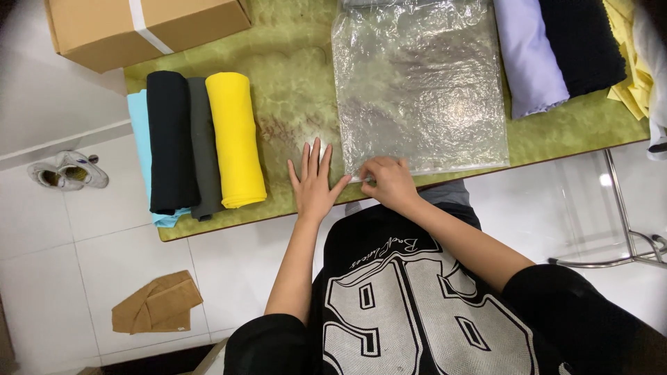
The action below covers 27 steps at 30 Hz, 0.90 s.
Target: The person wraps a folded piece of clothing in bubble wrap, places it inside a cardboard box, and closes the box. They then tie a white ribbon around the box to secure it.
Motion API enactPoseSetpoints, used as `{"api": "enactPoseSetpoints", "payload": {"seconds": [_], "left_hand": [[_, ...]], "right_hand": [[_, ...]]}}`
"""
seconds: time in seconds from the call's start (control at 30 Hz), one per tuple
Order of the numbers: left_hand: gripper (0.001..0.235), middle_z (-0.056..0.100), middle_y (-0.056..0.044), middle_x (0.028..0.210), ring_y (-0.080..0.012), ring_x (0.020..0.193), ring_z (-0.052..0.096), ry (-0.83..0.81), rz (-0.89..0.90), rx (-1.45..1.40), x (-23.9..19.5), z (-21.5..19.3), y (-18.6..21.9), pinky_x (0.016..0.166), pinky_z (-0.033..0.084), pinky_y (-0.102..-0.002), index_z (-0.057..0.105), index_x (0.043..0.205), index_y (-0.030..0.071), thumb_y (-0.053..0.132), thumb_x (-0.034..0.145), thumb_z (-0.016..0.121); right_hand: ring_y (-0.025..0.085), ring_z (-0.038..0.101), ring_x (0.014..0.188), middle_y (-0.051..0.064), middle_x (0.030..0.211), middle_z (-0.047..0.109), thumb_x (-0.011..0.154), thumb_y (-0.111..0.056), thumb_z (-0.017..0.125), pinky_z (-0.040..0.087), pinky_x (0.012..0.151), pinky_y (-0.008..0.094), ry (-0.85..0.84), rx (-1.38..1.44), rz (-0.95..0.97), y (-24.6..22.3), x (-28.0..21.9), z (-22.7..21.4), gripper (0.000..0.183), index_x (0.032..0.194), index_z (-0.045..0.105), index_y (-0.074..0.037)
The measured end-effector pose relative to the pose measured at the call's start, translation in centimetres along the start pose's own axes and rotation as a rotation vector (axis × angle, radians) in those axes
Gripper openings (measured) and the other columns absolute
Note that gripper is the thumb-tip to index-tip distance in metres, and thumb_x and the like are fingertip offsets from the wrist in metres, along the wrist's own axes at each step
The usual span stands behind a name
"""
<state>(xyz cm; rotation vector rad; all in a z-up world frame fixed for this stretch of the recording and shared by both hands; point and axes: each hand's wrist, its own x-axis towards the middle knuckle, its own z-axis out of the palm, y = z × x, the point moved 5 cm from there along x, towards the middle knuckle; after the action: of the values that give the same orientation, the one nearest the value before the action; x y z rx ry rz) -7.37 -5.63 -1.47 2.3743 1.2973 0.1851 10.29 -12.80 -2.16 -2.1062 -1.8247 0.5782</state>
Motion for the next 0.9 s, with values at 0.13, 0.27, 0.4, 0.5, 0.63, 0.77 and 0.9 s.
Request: {"api": "enactPoseSetpoints", "payload": {"seconds": [0.13,0.27,0.4,0.5,0.63,0.77,0.9], "left_hand": [[0.082,0.014,-0.003,0.181,-0.025,0.167,0.007,0.014,0.007,0.006,-0.2,0.1,0.0,0.129,-0.003,-0.065,0.034,0.168,0.025,0.068,0.103,0.057],[0.083,0.012,-0.004,0.181,-0.0259,0.167,0.003,0.015,0.008,-0.042,-0.1,0.6,0.0,0.129,-0.005,-0.066,0.029,0.17,0.024,0.064,0.104,0.059],[0.083,0.009,-0.008,0.181,-0.0301,0.167,0.0,0.025,0.016,-0.09,0.0,0.9,0.1,0.126,-0.006,-0.069,0.026,0.172,0.024,0.056,0.105,0.064],[0.067,0.007,-0.011,0.181,-0.0337,0.167,-0.002,0.026,0.085,-0.102,0.0,0.5,1.7,0.127,-0.002,-0.07,0.037,0.167,0.021,0.039,0.108,0.064],[0.06,0.009,-0.016,0.18,-0.0356,0.167,0.001,-0.062,0.126,-0.106,1.3,1.3,4.8,0.131,0.001,-0.066,0.044,0.162,0.019,0.02,0.105,0.063],[0.05,0.015,-0.015,0.179,-0.0339,0.167,0.008,-0.055,0.35,-0.094,3.4,4.1,10.2,0.133,0.007,-0.06,0.049,0.16,0.018,0.023,0.11,0.056],[0.055,0.014,-0.008,0.181,-0.0288,0.168,0.011,-0.018,0.542,0.012,4.3,8.9,13.5,0.134,0.01,-0.059,0.04,0.165,0.026,0.036,0.113,0.052]], "right_hand": [[0.021,0.069,0.1,-0.006,0.086,0.063,0.082,-0.037,0.078,0.042,0.085,0.04,-0.014,-0.002,0.027,1.5,-0.7,-0.4,0.017,0.093,0.067,-0.029],[0.024,0.07,0.102,-0.004,0.089,0.067,0.082,-0.036,0.078,0.044,0.085,0.041,0.006,-0.001,0.077,3.6,-1.8,-1.7,0.016,0.093,0.069,-0.029],[0.024,0.071,0.099,-0.003,0.085,0.067,0.082,-0.039,0.079,0.047,0.084,0.04,0.021,-0.029,0.107,6.2,-2.9,-3.0,0.018,0.094,0.071,-0.028],[0.026,0.07,0.099,-0.001,0.084,0.065,0.082,-0.043,0.08,0.048,0.084,0.041,0.007,0.003,0.146,9.1,-3.7,-4.0,0.024,0.097,0.072,-0.025],[0.023,0.068,0.095,-0.004,0.079,0.059,0.08,-0.042,0.079,0.048,0.086,0.04,0.002,0.033,0.176,11.6,-4.5,-4.3,0.024,0.098,0.071,-0.028],[0.024,0.067,0.095,-0.004,0.082,0.059,0.079,-0.042,0.08,0.051,0.082,0.042,0.044,-0.048,0.159,11.1,-4.6,-4.0,0.025,0.097,0.07,-0.028],[0.024,0.065,0.097,-0.004,0.084,0.057,0.079,-0.047,0.079,0.052,0.082,0.044,0.072,-0.092,0.185,12.4,-5.1,-3.2,0.027,0.097,0.068,-0.028]]}}
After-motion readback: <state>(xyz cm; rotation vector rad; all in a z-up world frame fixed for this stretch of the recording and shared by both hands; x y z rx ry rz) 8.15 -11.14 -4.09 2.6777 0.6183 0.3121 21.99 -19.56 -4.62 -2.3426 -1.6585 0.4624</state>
